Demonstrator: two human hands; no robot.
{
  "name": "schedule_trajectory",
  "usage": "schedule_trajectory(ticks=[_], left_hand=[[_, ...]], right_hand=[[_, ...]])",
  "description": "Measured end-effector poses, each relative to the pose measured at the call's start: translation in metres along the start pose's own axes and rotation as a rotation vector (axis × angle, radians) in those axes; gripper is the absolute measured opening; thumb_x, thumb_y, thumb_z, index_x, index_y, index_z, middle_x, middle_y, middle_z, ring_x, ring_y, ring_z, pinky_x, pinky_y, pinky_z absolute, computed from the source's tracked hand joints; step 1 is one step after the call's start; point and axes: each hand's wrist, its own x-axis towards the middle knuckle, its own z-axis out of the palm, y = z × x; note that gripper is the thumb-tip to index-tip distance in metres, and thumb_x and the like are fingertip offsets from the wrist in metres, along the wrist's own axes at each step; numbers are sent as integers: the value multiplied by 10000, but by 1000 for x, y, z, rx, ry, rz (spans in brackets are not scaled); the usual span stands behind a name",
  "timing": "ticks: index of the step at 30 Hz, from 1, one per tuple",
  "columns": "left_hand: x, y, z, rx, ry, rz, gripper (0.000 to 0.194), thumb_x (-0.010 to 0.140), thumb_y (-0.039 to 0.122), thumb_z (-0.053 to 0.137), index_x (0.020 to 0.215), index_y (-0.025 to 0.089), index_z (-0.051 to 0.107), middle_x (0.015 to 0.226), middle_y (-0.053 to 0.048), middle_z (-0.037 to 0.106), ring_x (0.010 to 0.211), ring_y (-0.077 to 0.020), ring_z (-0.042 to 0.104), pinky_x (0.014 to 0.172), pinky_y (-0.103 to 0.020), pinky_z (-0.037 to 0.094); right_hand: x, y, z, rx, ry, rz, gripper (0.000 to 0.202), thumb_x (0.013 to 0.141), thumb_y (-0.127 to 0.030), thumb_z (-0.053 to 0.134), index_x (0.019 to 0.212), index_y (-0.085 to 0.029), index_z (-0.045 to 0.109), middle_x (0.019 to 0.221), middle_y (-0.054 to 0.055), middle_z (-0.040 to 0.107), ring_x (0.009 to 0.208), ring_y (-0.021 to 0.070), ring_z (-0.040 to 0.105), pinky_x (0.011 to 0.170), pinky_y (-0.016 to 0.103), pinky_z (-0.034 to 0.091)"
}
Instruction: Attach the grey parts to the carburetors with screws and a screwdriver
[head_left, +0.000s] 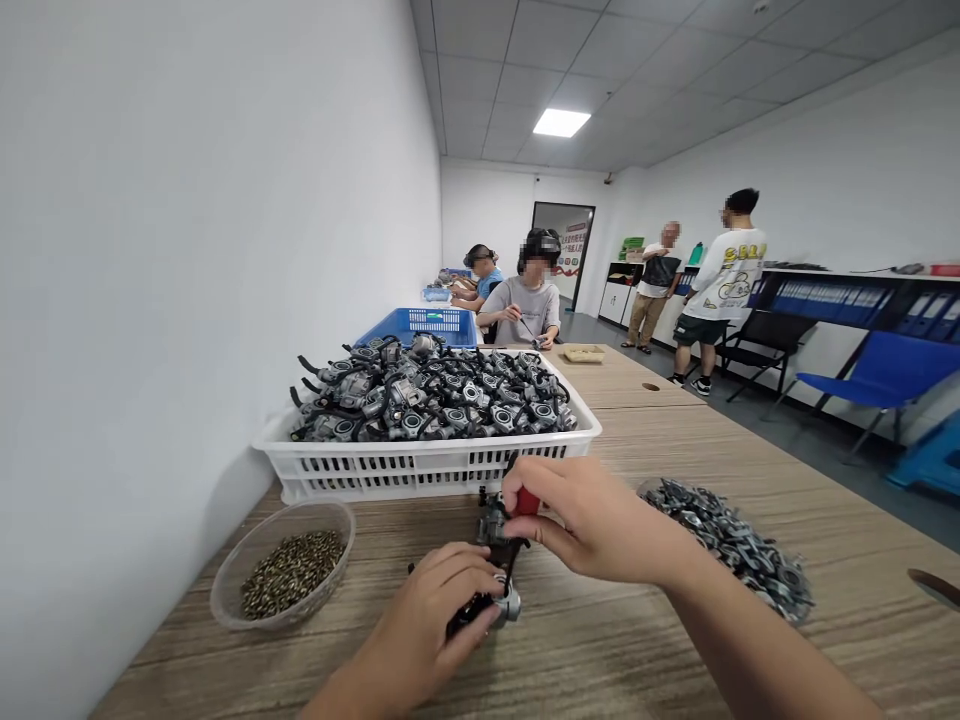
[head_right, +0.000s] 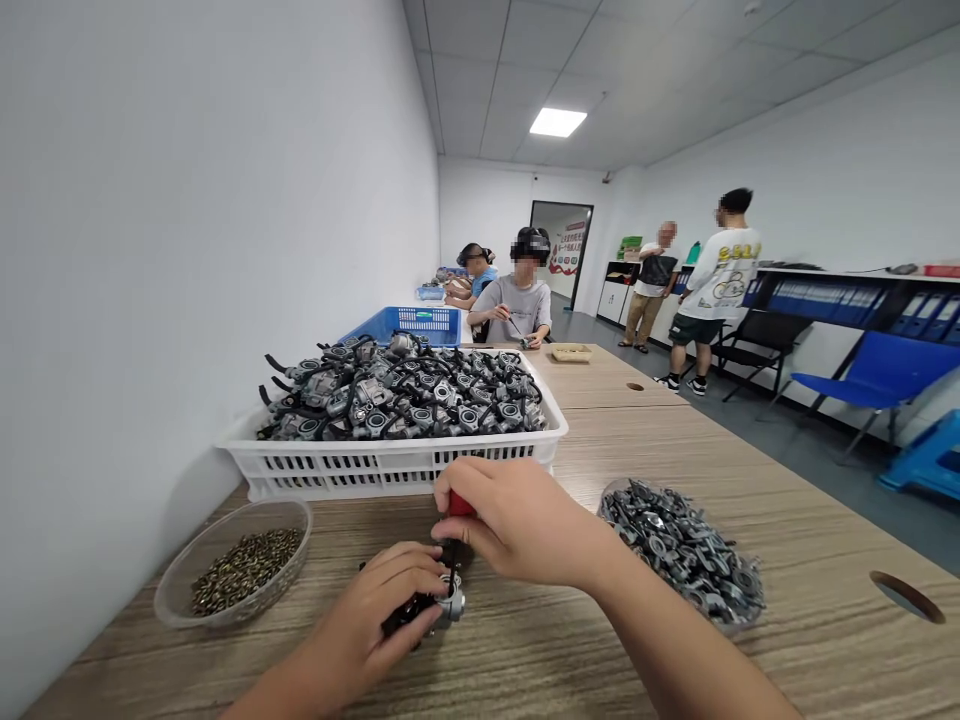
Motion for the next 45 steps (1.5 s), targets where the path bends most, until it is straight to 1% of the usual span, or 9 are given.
schedule_trajectory(ticks=[5, 9, 13, 17, 21, 27, 32, 37, 45], left_hand=[[1, 2, -6, -39, 17, -83, 270, 1039, 265, 736, 1305, 261, 691, 1292, -109, 795, 1260, -294, 723, 1089, -448, 618], [1, 4, -8, -53, 4, -75, 280, 1032, 274, 742, 1307, 259, 692, 1304, -112, 781, 1250, -291, 716, 1119, -457, 600], [2, 3, -7, -68, 15, -61, 238, 1045, 279, 724, 1282, 258, 705, 1315, -113, 770, 1280, -289, 703, 1147, -466, 586], [4, 5, -7, -87, -34, -75, 174, 1088, 278, 654, 1247, 265, 722, 1340, -112, 753, 1286, -274, 697, 1134, -452, 588], [5, 10, -9, -70, -54, -88, 186, 1095, 277, 630, 1248, 263, 734, 1350, -117, 738, 1272, -275, 694, 1125, -452, 590], [5, 12, -11, -29, -57, -79, 209, 1095, 287, 617, 1245, 273, 761, 1350, -124, 724, 1275, -299, 688, 1109, -485, 596], [5, 13, -13, 21, -96, -97, 229, 1105, 307, 599, 1289, 282, 734, 1404, -129, 684, 1290, -305, 692, 1103, -482, 604], [3, 15, -13, 76, -148, -134, 276, 1090, 294, 580, 1360, 259, 621, 1414, -141, 655, 1207, -296, 729, 1013, -452, 639], [2, 12, -9, 109, -158, -204, 421, 1092, 403, 576, 1456, 213, 483, 1491, -200, 609, 1237, -347, 727, 1044, -523, 625]], right_hand=[[-6, -2, -20, -92, 290, 104, 211, 1124, -377, 595, 961, -242, 588, 678, -55, 614, 579, 126, 532, 615, 274, 364], [-25, 4, -31, -239, 99, 330, 235, 1116, -420, 564, 949, -257, 595, 681, -25, 651, 615, 165, 562, 612, 298, 316], [-53, 36, 12, -356, -230, 566, 112, 1070, -362, 603, 1033, -261, 634, 839, 20, 775, 717, 201, 665, 626, 311, 258], [-78, 69, 68, -386, -248, 702, 203, 1106, -401, 570, 1150, -226, 661, 970, 82, 843, 832, 259, 763, 639, 317, 275], [-89, 76, 86, -422, -188, 785, 326, 1116, -454, 568, 1320, -206, 621, 1018, 102, 853, 900, 281, 796, 663, 310, 355], [-126, 91, 22, -519, 17, 960, 451, 1137, -549, 434, 1437, -258, 603, 1198, 127, 813, 1029, 308, 779, 786, 368, 510], [-194, 139, -30, -489, 5, 1107, 626, 917, -563, 735, 1392, -155, 751, 1409, 277, 708, 1235, 443, 723, 1010, 517, 572], [-228, 168, -30, -343, 30, 1066, 561, 929, -562, 700, 1324, -178, 809, 1374, 234, 784, 1217, 419, 756, 1020, 464, 581], [-244, 178, -35, -139, 128, 1010, 455, 899, -545, 735, 1160, -185, 830, 1092, 148, 874, 1025, 321, 803, 880, 359, 588]])
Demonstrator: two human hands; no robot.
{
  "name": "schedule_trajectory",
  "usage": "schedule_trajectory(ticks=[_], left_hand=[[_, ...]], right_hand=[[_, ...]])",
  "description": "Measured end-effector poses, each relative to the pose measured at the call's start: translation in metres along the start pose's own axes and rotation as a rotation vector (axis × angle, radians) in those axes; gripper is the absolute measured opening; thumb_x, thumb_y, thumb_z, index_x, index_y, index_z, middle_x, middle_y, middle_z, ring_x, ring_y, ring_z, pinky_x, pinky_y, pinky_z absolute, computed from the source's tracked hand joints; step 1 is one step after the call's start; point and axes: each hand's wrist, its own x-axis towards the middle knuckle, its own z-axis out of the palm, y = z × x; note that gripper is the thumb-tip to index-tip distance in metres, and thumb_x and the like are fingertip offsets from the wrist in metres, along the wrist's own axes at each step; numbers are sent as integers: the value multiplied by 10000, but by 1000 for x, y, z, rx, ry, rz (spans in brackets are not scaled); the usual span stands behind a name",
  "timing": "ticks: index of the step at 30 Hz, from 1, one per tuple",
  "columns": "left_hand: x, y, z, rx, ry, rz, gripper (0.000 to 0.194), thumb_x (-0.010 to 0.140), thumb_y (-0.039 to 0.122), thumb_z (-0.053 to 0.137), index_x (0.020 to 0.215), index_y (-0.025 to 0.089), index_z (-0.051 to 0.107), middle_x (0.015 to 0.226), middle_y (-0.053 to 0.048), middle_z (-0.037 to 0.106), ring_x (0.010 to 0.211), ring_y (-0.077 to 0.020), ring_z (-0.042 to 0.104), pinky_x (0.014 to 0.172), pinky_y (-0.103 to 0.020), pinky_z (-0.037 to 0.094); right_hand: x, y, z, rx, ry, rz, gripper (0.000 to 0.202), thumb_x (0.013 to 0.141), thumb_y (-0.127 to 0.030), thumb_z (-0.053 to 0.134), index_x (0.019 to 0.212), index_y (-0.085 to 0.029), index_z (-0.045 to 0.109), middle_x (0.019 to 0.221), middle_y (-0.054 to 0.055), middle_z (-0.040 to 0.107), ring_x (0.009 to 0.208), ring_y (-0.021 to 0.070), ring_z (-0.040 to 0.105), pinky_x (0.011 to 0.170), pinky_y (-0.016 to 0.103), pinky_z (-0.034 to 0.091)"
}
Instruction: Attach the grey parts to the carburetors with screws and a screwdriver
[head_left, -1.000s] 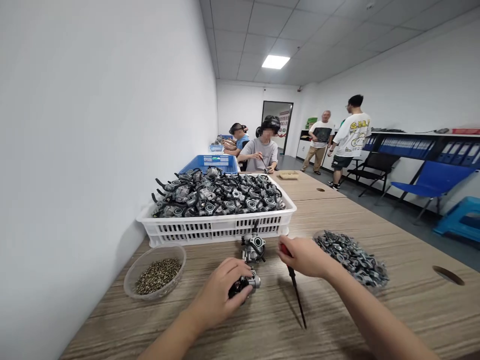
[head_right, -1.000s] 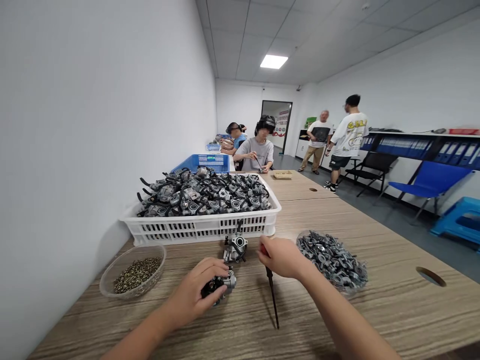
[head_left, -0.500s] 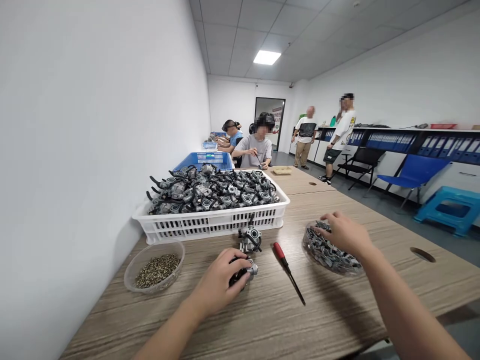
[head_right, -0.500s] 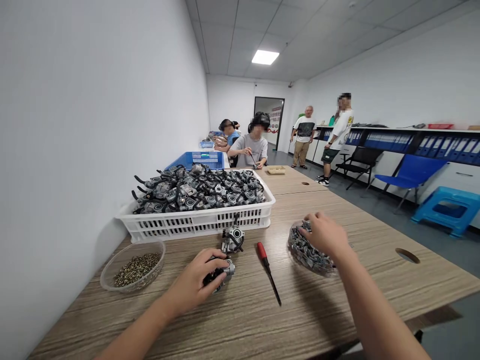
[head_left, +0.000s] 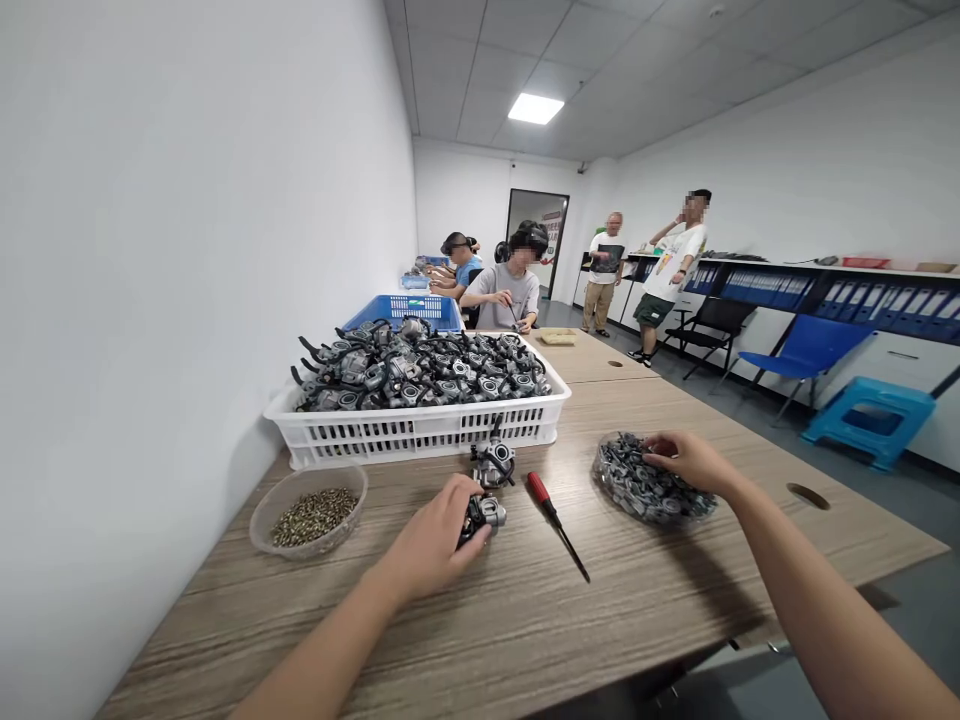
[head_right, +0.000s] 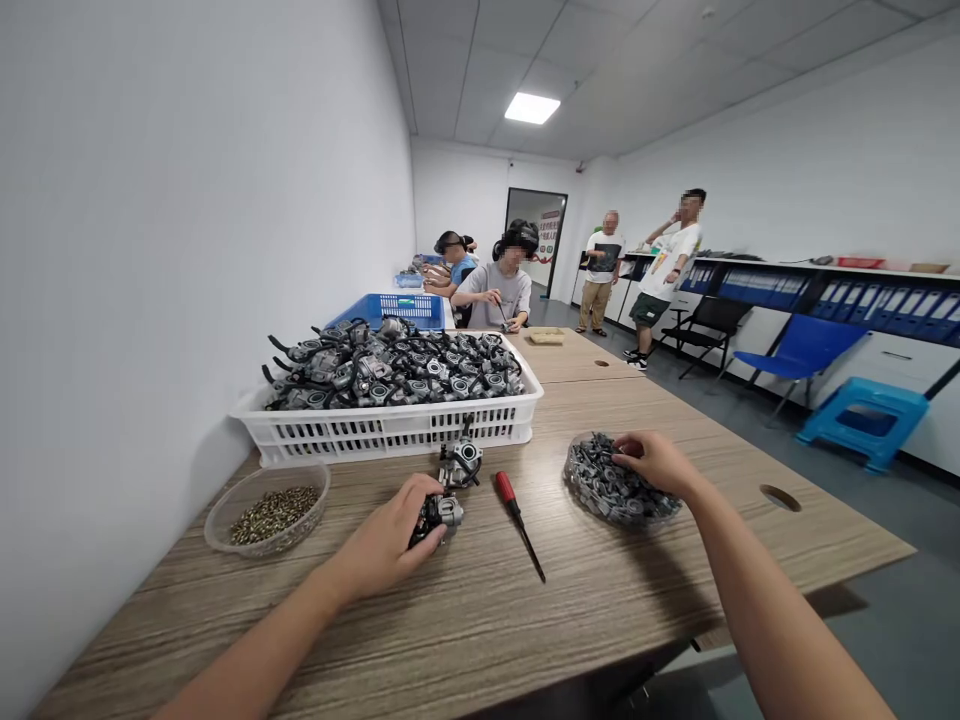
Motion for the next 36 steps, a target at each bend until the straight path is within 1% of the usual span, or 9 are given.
schedule_trajectory(ticks=[6, 13, 16, 18, 20, 23, 27, 31, 36], left_hand=[[1, 2, -1, -7, 7, 8, 380, 1096, 413, 567, 1422, 226, 510, 1445, -168, 626, 1127, -314, 753, 957, -460, 635], [1, 3, -2, -9, 18, 4, 374, 1092, 441, 577, 1399, 233, 534, 1457, -166, 624, 1105, -319, 767, 919, -443, 647], [1, 5, -3, -1, -4, -6, 378, 1091, 448, 580, 1396, 228, 543, 1451, -169, 630, 1095, -328, 771, 889, -440, 651], [1, 6, -5, -3, -16, -15, 383, 1090, 455, 581, 1397, 228, 549, 1448, -167, 630, 1037, -314, 775, 837, -421, 646], [1, 6, -7, -24, -24, -32, 401, 1084, 470, 592, 1405, 233, 554, 1455, -160, 623, 910, -270, 772, 756, -387, 627], [2, 3, -11, -59, -45, -77, 432, 1055, 507, 636, 1386, 235, 574, 1432, -143, 627, 806, -232, 746, 705, -370, 605], [3, -2, -12, -79, -60, -77, 430, 1009, 487, 720, 1353, 250, 616, 1351, -110, 669, 1008, -288, 762, 859, -403, 630], [3, -6, -11, -89, -41, -29, 378, 999, 421, 750, 1323, 249, 660, 1316, -101, 696, 1060, -276, 755, 900, -390, 629], [1, -6, -9, -78, -32, -2, 348, 1024, 398, 736, 1327, 237, 677, 1353, -112, 700, 1102, -277, 753, 934, -423, 638]], right_hand=[[6, -2, 0, 33, -21, 41, 571, 817, -512, 831, 1231, -120, 820, 1129, 190, 865, 1044, 328, 803, 916, 371, 596], [0, -26, -13, -24, 53, 27, 497, 797, -565, 846, 1118, -186, 839, 1109, 164, 848, 1097, 380, 759, 964, 454, 593], [-9, -55, -27, 38, 68, -60, 613, 923, -619, 750, 1355, -184, 762, 1160, 170, 822, 1071, 335, 755, 928, 425, 602], [-16, -86, -32, 218, -15, -219, 648, 1014, -611, 709, 1522, -210, 673, 1203, 152, 802, 1053, 288, 743, 890, 387, 602], [-22, -125, -28, 392, -148, -416, 504, 1060, -541, 727, 1473, -253, 717, 1248, 122, 775, 1060, 250, 708, 892, 366, 588], [-26, -183, 3, 615, -265, -593, 294, 1078, -459, 749, 1294, -261, 782, 1159, 80, 764, 930, 195, 674, 782, 326, 572], [-27, -232, 73, 957, -435, -649, 268, 1042, -466, 802, 1176, -238, 759, 975, 36, 736, 755, 149, 643, 650, 285, 547], [-34, -238, 129, 1086, -474, -574, 280, 1003, -447, 858, 1129, -225, 742, 1018, 38, 736, 878, 163, 677, 787, 311, 585], [-43, -227, 143, 1018, -561, -525, 366, 1036, -388, 827, 1362, -250, 737, 1128, 37, 733, 965, 156, 674, 870, 317, 580]])
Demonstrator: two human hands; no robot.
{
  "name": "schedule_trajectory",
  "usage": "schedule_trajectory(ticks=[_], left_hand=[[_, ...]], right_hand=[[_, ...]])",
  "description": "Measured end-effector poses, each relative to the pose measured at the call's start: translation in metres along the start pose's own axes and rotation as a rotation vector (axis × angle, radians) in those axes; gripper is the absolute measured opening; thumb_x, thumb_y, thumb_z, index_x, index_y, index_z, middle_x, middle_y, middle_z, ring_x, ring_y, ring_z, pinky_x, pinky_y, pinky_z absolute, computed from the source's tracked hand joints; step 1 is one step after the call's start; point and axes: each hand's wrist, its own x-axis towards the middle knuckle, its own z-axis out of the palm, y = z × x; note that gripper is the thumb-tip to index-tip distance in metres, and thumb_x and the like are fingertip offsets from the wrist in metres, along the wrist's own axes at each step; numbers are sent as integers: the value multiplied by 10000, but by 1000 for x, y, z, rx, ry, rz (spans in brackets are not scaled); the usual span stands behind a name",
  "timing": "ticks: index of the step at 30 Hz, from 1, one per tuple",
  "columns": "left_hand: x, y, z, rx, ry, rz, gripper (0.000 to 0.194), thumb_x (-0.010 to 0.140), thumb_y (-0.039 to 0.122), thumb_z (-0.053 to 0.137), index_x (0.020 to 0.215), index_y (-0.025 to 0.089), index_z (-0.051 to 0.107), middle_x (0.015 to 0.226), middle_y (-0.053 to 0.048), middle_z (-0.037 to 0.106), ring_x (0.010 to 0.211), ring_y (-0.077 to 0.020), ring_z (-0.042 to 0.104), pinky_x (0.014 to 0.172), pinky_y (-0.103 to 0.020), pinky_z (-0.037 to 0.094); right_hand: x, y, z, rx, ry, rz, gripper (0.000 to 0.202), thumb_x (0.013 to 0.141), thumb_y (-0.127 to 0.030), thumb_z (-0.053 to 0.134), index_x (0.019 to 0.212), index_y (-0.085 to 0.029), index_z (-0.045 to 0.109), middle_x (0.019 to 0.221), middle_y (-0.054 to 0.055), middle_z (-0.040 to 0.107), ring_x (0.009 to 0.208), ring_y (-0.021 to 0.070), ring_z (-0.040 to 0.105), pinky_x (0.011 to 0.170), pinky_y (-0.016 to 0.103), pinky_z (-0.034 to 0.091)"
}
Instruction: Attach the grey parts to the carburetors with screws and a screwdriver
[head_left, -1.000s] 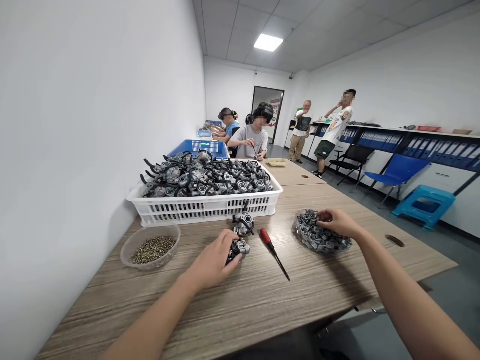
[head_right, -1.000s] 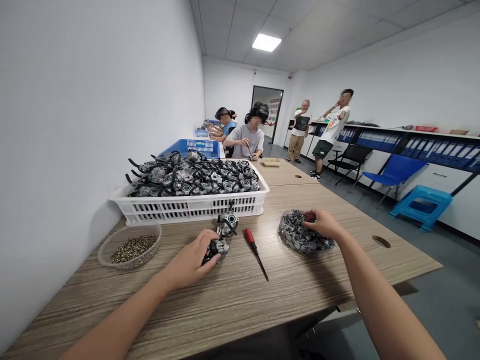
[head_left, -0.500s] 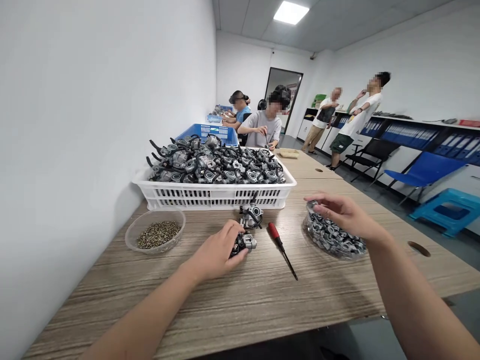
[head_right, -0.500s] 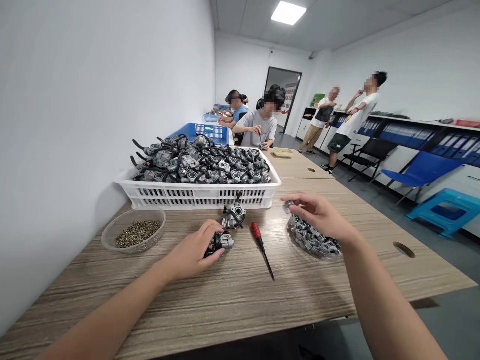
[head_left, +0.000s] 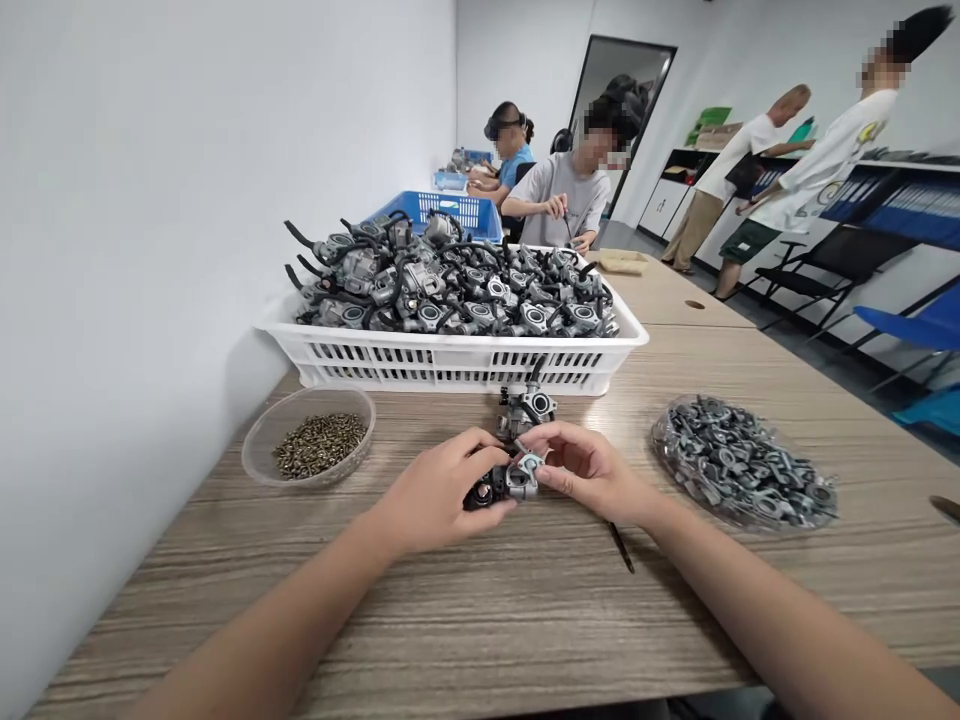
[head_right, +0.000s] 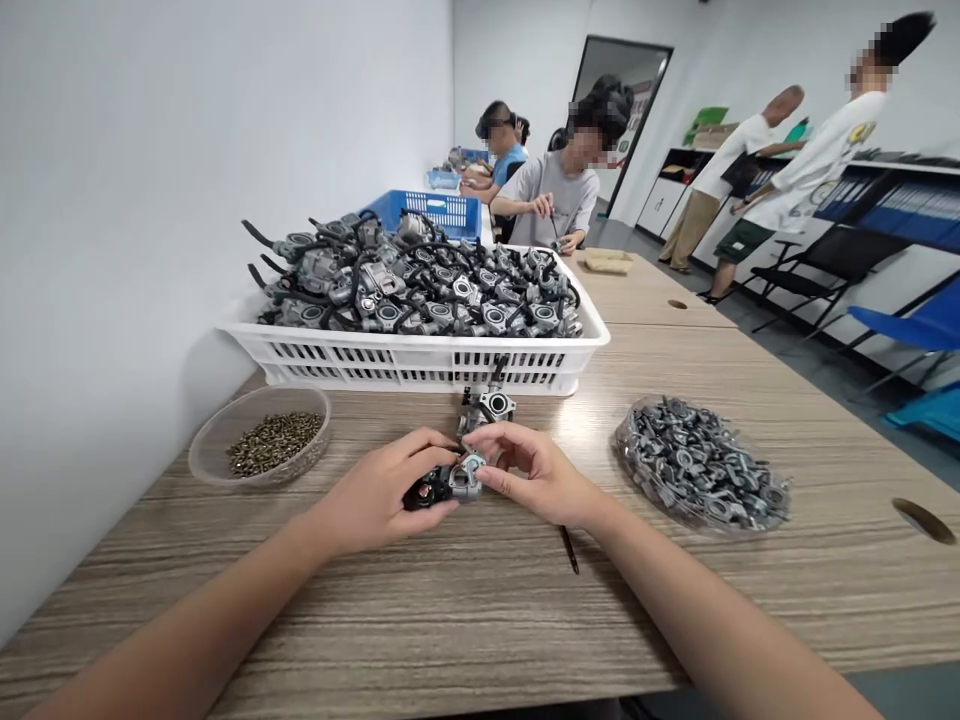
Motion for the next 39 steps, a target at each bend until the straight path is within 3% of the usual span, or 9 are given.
schedule_trajectory(ticks=[9, 12, 15, 22, 25, 28, 35, 39], left_hand=[[0, -1, 2, -14, 42, 41, 306, 1041, 368, 725, 1303, 211, 725, 1446, -132, 693, 1225, -278, 737, 1036, -450, 617], [0, 0, 3, -19, 123, 22, 237, 1007, 359, 797, 1207, 235, 773, 1413, -97, 754, 1306, -296, 725, 1251, -596, 450], [1, -2, 3, -90, 162, -48, 188, 952, 358, 891, 1092, 263, 809, 1420, -74, 797, 1317, -307, 745, 1347, -680, 254], [3, -15, -3, -226, 127, 113, 163, 988, 312, 874, 1142, 263, 851, 1482, -105, 784, 1332, -282, 758, 1181, -496, 534], [4, -17, -3, -210, 140, 168, 142, 998, 307, 866, 1132, 263, 860, 1468, -101, 791, 1319, -276, 767, 1158, -463, 549], [4, -17, -2, -150, 167, 140, 155, 965, 341, 905, 1098, 275, 861, 1426, -84, 810, 1286, -280, 775, 1135, -462, 534], [3, -9, -2, -66, 240, 70, 367, 860, 421, 993, 1095, 252, 769, 1294, -61, 860, 1216, -277, 797, 1122, -463, 487], [4, -8, -3, -51, 244, 77, 390, 870, 414, 984, 1129, 253, 740, 1272, -51, 859, 1218, -270, 793, 1115, -443, 493]], right_hand=[[-5, -10, -8, -250, 42, -57, 259, 986, -386, 882, 1204, -261, 817, 1186, 71, 749, 864, 159, 656, 674, 285, 519], [-7, -12, -12, -291, 53, -56, 243, 992, -393, 872, 1195, -268, 826, 1157, 71, 762, 800, 155, 640, 624, 287, 490], [-8, -11, -12, -301, 36, -76, 241, 1029, -362, 829, 1256, -284, 823, 1228, 90, 791, 906, 198, 718, 671, 320, 538], [-6, -12, -4, -302, -16, -108, 228, 1085, -302, 757, 1304, -330, 814, 1282, 58, 837, 1140, 258, 792, 919, 405, 628], [-5, -13, 0, -299, -23, -100, 230, 1089, -323, 754, 1312, -330, 809, 1269, 53, 838, 1147, 260, 789, 930, 408, 628], [-5, -12, 0, -289, -18, -79, 233, 1093, -331, 749, 1319, -328, 802, 1275, 52, 827, 1137, 253, 782, 917, 397, 624], [-5, -8, 2, -306, -19, -124, 224, 1071, -294, 772, 1292, -326, 783, 1241, 57, 793, 1106, 245, 753, 863, 381, 622], [-2, -14, 5, -334, -30, -150, 280, 1060, -274, 775, 1333, -332, 766, 1370, 84, 726, 1207, 265, 716, 798, 366, 643]])
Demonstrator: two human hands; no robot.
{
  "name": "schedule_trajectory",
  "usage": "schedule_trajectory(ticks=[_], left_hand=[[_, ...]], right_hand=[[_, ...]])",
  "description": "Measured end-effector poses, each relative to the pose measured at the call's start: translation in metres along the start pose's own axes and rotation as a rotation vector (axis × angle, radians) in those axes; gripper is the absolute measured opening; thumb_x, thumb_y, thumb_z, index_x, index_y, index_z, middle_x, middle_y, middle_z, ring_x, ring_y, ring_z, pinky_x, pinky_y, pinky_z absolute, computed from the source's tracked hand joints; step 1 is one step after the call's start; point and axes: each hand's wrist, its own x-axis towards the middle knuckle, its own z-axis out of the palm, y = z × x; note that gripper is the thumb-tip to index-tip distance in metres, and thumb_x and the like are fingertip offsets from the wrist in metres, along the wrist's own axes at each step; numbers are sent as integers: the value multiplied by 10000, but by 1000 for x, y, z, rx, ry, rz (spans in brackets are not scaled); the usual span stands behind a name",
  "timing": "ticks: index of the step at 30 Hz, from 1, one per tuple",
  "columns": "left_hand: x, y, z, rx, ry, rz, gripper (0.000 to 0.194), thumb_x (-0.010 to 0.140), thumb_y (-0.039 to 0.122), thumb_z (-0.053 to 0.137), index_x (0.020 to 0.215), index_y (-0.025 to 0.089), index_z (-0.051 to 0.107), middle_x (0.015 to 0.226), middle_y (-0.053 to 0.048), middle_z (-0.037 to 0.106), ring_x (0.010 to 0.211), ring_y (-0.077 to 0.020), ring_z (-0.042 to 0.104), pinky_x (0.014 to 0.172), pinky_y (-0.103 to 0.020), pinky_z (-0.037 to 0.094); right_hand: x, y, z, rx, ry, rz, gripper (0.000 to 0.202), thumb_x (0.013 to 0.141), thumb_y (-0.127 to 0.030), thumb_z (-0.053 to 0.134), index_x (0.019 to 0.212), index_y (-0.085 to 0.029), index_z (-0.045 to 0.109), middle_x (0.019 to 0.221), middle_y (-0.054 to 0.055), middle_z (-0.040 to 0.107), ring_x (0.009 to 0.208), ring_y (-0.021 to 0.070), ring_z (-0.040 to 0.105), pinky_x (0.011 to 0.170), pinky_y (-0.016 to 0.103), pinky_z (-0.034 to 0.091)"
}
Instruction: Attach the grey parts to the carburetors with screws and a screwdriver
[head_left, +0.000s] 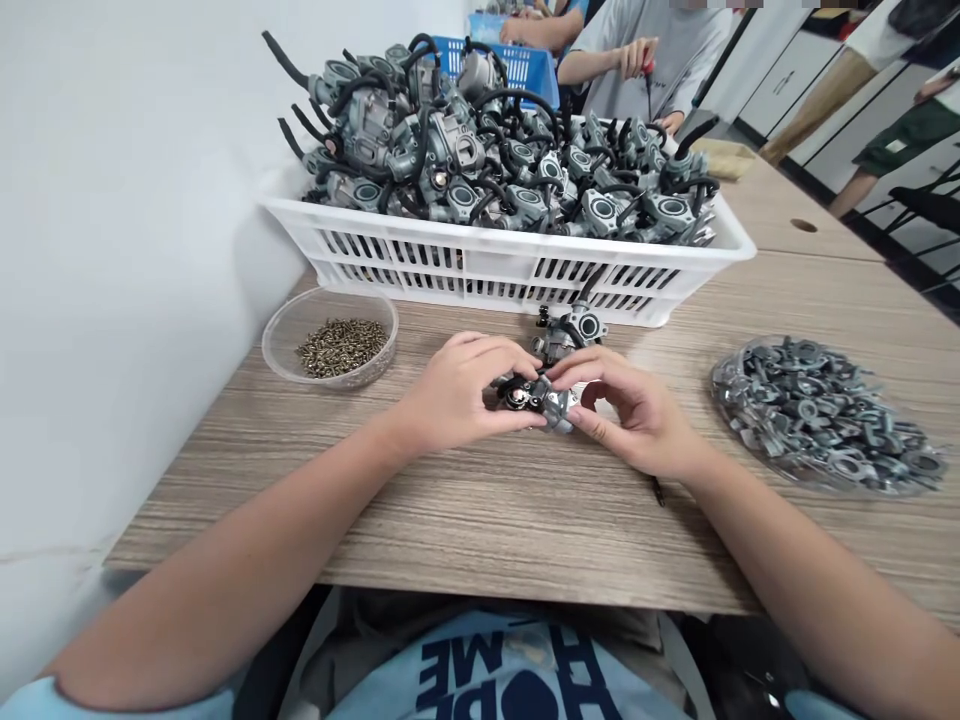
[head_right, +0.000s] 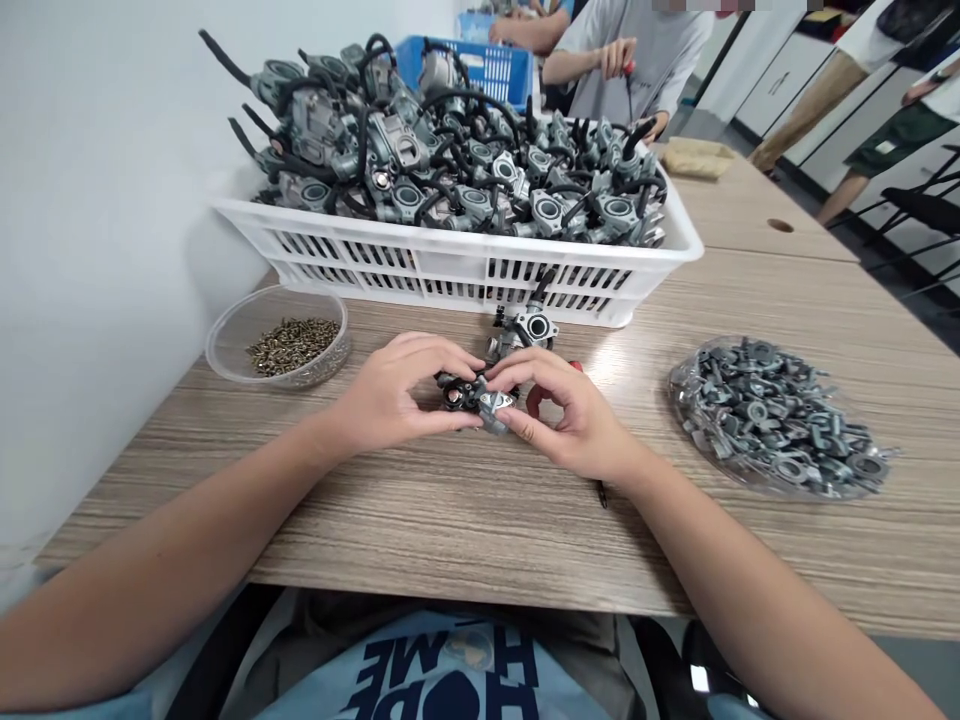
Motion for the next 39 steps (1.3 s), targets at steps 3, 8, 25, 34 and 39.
schedule_trajectory(ticks=[3, 8, 25, 34, 39], left_hand=[[0, 0, -1, 12, -12, -10, 366, 886, 435, 966, 1118, 257, 745, 1253, -48, 858, 1213, -269, 791, 1105, -429, 504], [0, 1, -1, 2, -29, -19, 321, 890, 435, 962, 1047, 251, 752, 1274, -53, 857, 1215, -274, 796, 1075, -437, 509], [-3, 6, 1, 28, -13, -4, 290, 947, 422, 911, 1044, 220, 728, 1269, -79, 843, 1169, -254, 805, 976, -401, 567], [-2, 7, 0, 84, -38, -11, 298, 948, 463, 897, 1037, 232, 732, 1260, -64, 859, 1160, -261, 803, 993, -416, 493], [8, 13, -16, 159, 43, 13, 325, 994, 539, 806, 1049, 226, 736, 1114, -53, 857, 1049, -254, 785, 1030, -452, 492]], right_hand=[[4, -6, -2, -55, -46, -28, 386, 1074, -255, 749, 1445, -360, 738, 1496, 89, 679, 1345, 293, 674, 822, 377, 666], [5, -10, -4, -107, -35, -53, 343, 1061, -260, 777, 1387, -369, 791, 1370, 83, 713, 1238, 268, 710, 768, 350, 660], [1, -1, 4, 8, 66, 88, 285, 1001, -343, 862, 1283, -371, 829, 1268, 76, 635, 1118, 259, 684, 789, 387, 675], [-1, 3, 4, 22, 83, 142, 275, 980, -390, 886, 1248, -353, 835, 1252, 72, 615, 1081, 238, 686, 751, 360, 682], [-2, 5, 3, 15, 65, 135, 324, 969, -408, 893, 1276, -349, 808, 1264, 67, 605, 1015, 214, 683, 748, 358, 690]])
